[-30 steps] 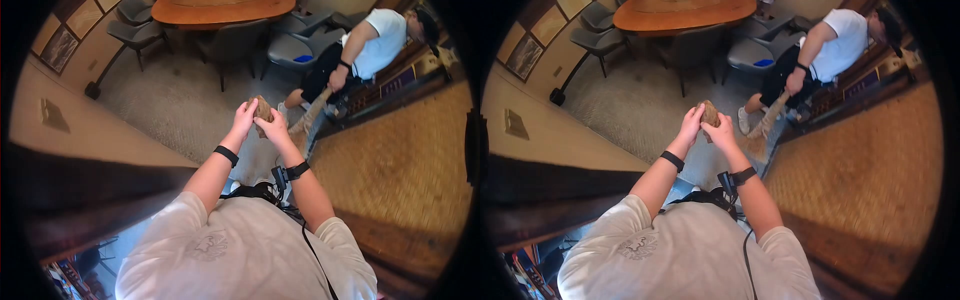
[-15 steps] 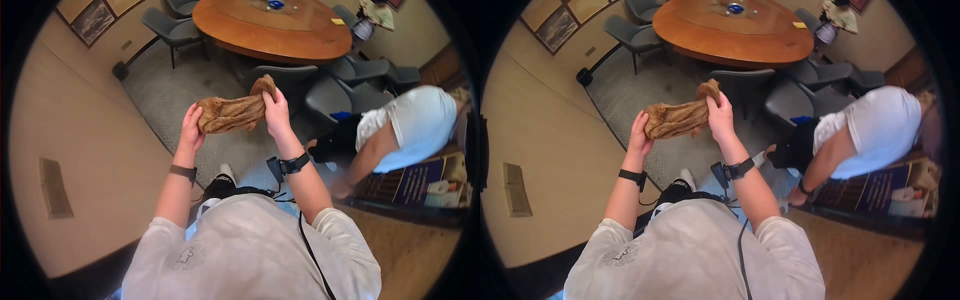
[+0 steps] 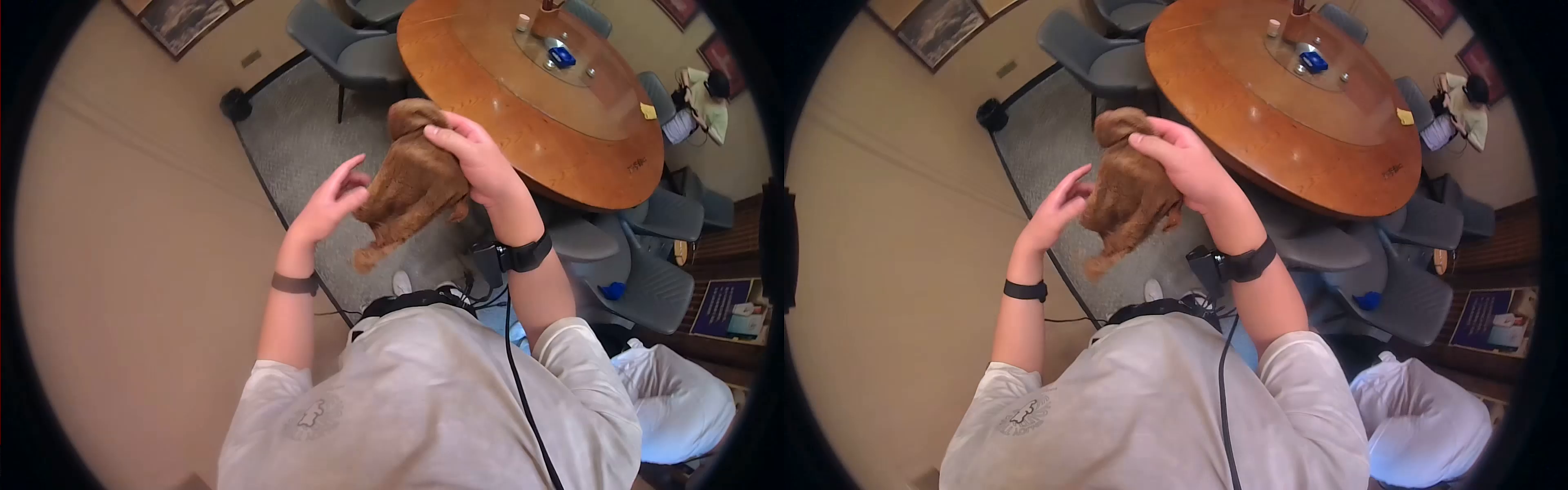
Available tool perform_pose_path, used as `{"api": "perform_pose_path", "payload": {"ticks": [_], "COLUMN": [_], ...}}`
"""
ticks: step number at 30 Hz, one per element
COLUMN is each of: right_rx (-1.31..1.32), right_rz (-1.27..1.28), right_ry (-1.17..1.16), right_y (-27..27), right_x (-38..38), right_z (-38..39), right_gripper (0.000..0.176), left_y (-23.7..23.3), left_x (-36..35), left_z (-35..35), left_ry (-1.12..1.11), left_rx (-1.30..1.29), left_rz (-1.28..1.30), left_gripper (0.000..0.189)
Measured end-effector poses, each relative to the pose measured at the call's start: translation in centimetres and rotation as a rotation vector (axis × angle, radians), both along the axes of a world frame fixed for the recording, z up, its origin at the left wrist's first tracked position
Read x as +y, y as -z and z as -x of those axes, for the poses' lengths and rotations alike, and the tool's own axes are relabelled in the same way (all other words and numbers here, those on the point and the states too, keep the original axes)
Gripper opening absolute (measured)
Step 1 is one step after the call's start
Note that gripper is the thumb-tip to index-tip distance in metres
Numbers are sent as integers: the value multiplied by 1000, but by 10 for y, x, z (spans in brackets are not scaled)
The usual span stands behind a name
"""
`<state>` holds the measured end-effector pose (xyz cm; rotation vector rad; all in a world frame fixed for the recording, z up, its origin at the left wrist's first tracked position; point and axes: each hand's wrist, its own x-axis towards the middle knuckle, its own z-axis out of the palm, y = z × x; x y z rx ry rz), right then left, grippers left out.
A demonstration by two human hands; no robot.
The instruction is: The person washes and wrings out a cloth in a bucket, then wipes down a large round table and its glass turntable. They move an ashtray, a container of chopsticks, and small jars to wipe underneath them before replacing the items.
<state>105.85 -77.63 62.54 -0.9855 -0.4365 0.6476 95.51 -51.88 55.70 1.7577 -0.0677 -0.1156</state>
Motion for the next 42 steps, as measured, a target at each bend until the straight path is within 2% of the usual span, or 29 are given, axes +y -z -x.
{"api": "perform_pose_path", "payload": {"ticks": [1,2,5,6,9,10,11,13,14,16,18,21,23,25,26,28,29,31,32,33,34,35,36,37,40,42], "right_rx": [3,-8,-84,-120,-174,-188,-200,-164,-112,-27,20,11,-137,-93,-101,-164,-202,-618,-521,-488,-581,-596,-476,-425,-497,-549], "right_rz": [4,9,-6,13,33,115,199,248,227,233,261,389,432,619,663,951,1093,1726,1621,1520,1507,1678,1819,1822,1885,1877], "right_ry": [-46,-76,-177,-146,-131,-112,-88,27,116,282,439,630,783,903,927,1082,1142,1392,1354,1213,1043,909,666,576,536,508], "right_y": [-5,-5,8,11,31,40,47,61,67,65,56,46,70,76,108,165,187,233,238,267,282,302,305,320,318,311], "right_x": [11,17,22,21,12,-1,-13,-35,-45,-63,-89,-128,-160,-191,-213,-256,-259,-278,-265,-260,-242,-219,-198,-185,-167,-166], "right_z": [-18,-36,-108,-127,-212,-229,-260,-295,-312,-345,-363,-414,-446,-492,-530,-593,-563,-585,-584,-593,-594,-587,-539,-514,-505,-520], "right_gripper": [34,33,40,44,47,47,47,50,51,51,50,46,39,37,37,35,34,28,22,20,25,38,52,59,62,62], "left_y": [-10,-14,-17,-17,-9,-9,-6,-7,-9,-23,-34,-36,-17,27,51,103,129,198,221,240,256,269,265,256,258,258], "left_x": [-3,-6,-17,-17,13,1,-2,-7,-6,-13,-34,-70,-115,-159,-177,-213,-206,-218,-212,-210,-205,-199,-199,-197,-206,-216], "left_z": [-28,-54,-147,-173,-269,-285,-317,-357,-379,-430,-466,-554,-601,-669,-703,-764,-733,-773,-771,-782,-794,-797,-749,-716,-674,-669], "left_ry": [13,72,163,123,368,347,327,301,316,421,475,493,478,480,428,326,226,38,4,-21,2,19,14,-4,34,-38], "left_rx": [-114,-180,-16,55,61,-230,-169,-19,86,170,171,117,75,93,79,36,54,109,266,417,683,948,1046,1136,1125,1068], "left_rz": [-199,-51,248,259,-94,-136,-32,155,147,125,125,29,39,39,-3,-79,-117,-181,-193,-204,-61,82,152,229,450,462], "left_gripper": [70,74,77,74,61,51,51,49,36,27,18,19,23,27,31,38,42,52,53,54,52,50,46,42,34,29]}}
